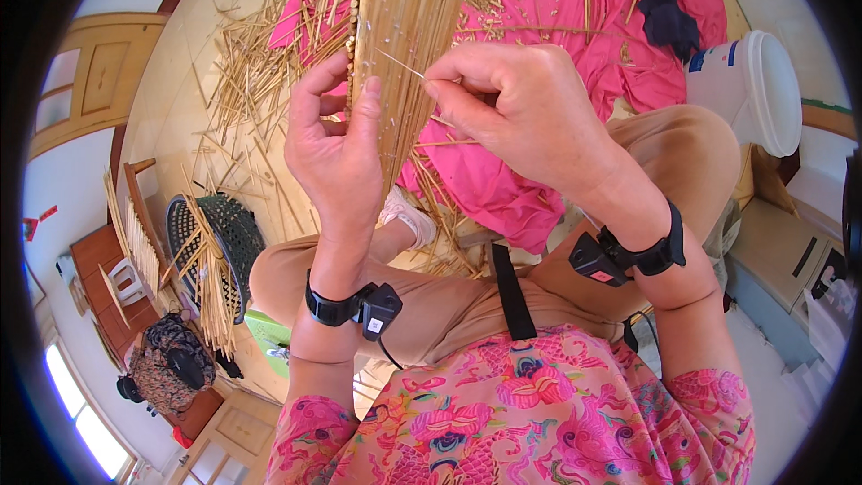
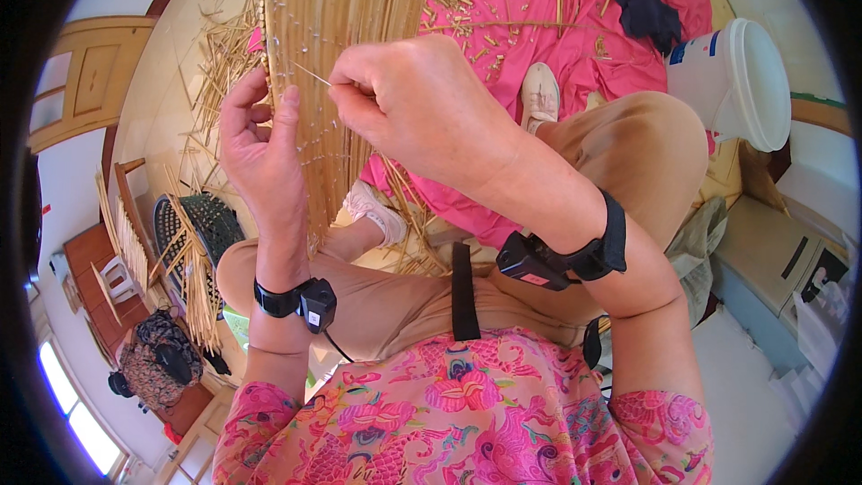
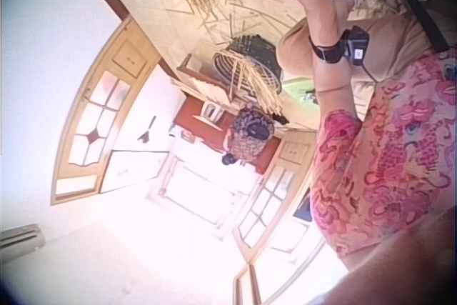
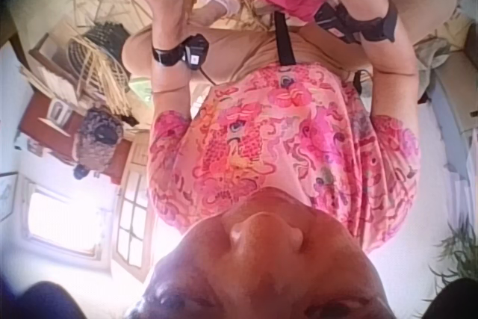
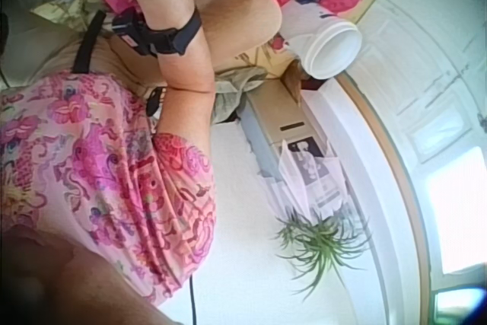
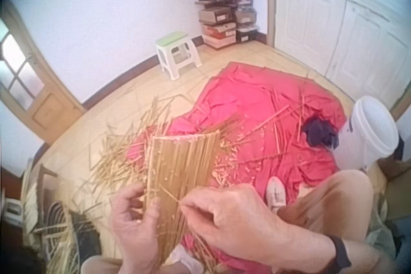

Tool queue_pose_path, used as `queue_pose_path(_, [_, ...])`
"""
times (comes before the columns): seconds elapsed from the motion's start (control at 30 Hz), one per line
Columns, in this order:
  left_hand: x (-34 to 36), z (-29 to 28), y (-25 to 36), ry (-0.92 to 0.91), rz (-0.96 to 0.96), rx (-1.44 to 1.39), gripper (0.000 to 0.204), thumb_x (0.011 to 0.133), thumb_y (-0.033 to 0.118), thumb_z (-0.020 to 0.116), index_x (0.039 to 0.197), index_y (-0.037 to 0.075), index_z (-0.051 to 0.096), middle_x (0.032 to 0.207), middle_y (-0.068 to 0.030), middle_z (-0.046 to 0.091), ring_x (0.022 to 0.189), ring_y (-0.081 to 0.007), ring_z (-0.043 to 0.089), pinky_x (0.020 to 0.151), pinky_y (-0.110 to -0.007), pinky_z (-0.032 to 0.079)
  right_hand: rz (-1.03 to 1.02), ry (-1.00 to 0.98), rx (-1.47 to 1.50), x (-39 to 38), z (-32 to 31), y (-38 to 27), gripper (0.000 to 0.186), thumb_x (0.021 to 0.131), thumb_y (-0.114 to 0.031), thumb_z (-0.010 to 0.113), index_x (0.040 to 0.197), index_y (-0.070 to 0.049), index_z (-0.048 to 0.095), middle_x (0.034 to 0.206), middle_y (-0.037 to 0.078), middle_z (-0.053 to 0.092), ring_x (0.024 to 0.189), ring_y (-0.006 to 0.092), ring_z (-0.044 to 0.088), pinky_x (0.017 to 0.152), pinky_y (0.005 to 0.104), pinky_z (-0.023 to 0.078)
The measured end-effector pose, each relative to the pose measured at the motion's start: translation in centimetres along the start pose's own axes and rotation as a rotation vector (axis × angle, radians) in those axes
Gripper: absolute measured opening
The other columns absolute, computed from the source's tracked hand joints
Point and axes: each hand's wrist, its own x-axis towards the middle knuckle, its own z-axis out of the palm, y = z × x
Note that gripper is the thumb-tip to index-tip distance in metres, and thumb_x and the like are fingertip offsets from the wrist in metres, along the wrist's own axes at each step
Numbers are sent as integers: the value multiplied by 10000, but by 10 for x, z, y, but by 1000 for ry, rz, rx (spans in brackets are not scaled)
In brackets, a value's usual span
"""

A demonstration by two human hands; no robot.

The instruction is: The person sews together the edges of a bamboo mat using a needle and thread, folding the material to create a conical hat. They manipulate the mat with both hands and pull the thread through multiple points to secure the seam while sitting on the floor.

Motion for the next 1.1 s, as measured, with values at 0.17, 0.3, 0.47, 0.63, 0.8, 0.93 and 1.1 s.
queue_pose_path(0.17, [-5, 3, 4, -3, 3, 40, 260, 829, 36, 696, 1081, 26, 632, 920, -28, 623, 730, -88, 541, 587, -225, 453, -47, -9, -92, -6, -5, 3, 74, 843, -52, 655, 898, -7, 672, 684, 95, 632, 556, 142, 594, 510, 258, 451])
queue_pose_path(0.3, [-17, 6, 11, -29, 93, 111, 237, 791, 20, 709, 1022, 34, 655, 918, -62, 642, 733, -150, 581, 614, -255, 463, -225, 4, -264, -14, -17, 10, 59, 793, -63, 670, 851, -57, 671, 696, 122, 631, 599, 284, 625, 514, 353, 473])
queue_pose_path(0.47, [-45, 21, 6, -135, 419, 75, 333, 697, -7, 703, 1017, 83, 684, 945, -59, 667, 740, -207, 612, 606, -286, 478, -161, -211, -452, -53, -69, 13, 91, 773, -43, 684, 859, -74, 688, 685, 70, 630, 597, 218, 618, 525, 320, 475])
queue_pose_path(0.63, [-77, 18, 11, -355, 473, 63, 333, 675, 16, 728, 996, 96, 698, 963, -59, 680, 706, -195, 618, 567, -285, 463, -28, -258, -411, -106, -83, 10, 112, 771, -15, 684, 872, -64, 688, 689, 60, 646, 604, 198, 633, 537, 294, 483])
queue_pose_path(0.8, [-83, 15, 12, -406, 473, 84, 313, 703, 78, 696, 1012, 128, 702, 991, -47, 682, 720, -180, 628, 564, -274, 460, 261, -174, -220, -133, -71, 2, 68, 800, -19, 682, 865, -39, 672, 665, 40, 671, 559, 156, 646, 530, 263, 493])
queue_pose_path(0.93, [-83, 15, 13, -422, 470, 91, 307, 715, 94, 674, 1017, 141, 700, 1000, -49, 682, 744, -175, 642, 576, -265, 465, 370, -97, -150, -145, -61, 2, 43, 829, -7, 653, 865, -31, 649, 654, 41, 673, 535, 142, 649, 503, 240, 491])
queue_pose_path(1.1, [-82, 16, 13, -416, 464, 88, 314, 712, 106, 674, 1022, 149, 701, 999, -46, 682, 754, -173, 647, 588, -261, 467, 353, -109, -187, -143, -60, -2, 51, 837, 1, 637, 879, -27, 637, 661, 47, 670, 544, 140, 654, 515, 244, 500])
